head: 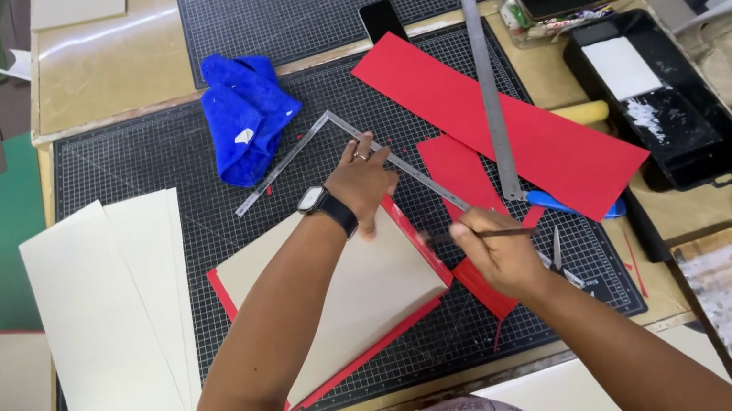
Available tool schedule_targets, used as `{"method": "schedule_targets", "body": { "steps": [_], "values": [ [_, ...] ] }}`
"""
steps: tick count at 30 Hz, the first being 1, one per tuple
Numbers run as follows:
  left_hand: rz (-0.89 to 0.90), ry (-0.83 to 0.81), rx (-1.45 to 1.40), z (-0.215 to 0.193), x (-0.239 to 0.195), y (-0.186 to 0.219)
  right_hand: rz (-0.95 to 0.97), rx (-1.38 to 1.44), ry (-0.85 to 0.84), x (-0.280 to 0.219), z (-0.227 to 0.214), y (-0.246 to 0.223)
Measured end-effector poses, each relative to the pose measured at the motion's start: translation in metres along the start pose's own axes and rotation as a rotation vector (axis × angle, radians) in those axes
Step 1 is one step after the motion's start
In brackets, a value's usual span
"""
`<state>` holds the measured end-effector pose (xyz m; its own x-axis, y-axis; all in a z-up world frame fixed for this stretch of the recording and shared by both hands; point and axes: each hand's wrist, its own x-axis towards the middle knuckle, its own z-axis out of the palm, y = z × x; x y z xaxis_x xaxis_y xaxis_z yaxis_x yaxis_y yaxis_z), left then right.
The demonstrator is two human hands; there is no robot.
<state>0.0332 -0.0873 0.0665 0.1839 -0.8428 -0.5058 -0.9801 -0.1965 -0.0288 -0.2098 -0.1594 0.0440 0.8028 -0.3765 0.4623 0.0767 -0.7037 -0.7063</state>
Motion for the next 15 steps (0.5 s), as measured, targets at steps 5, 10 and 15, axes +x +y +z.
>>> {"method": "schedule_targets", "body": {
  "steps": [5, 10, 15],
  "values": [
    [0.008, -0.007, -0.046, -0.009, -0.013, 0.003, 0.022, 0.064, 0.062, 0.001, -0.005, -0.007],
    [0.023, 0.035, -0.018, -0.002, -0.009, 0.002, -0.048, 0.058, 0.049, 0.007, 0.011, -0.004],
    [0.029, 0.013, -0.046, -0.006, -0.017, 0.001, 0.0, 0.104, -0.011, -0.034, -0.018, 0.004]
  ]
}}
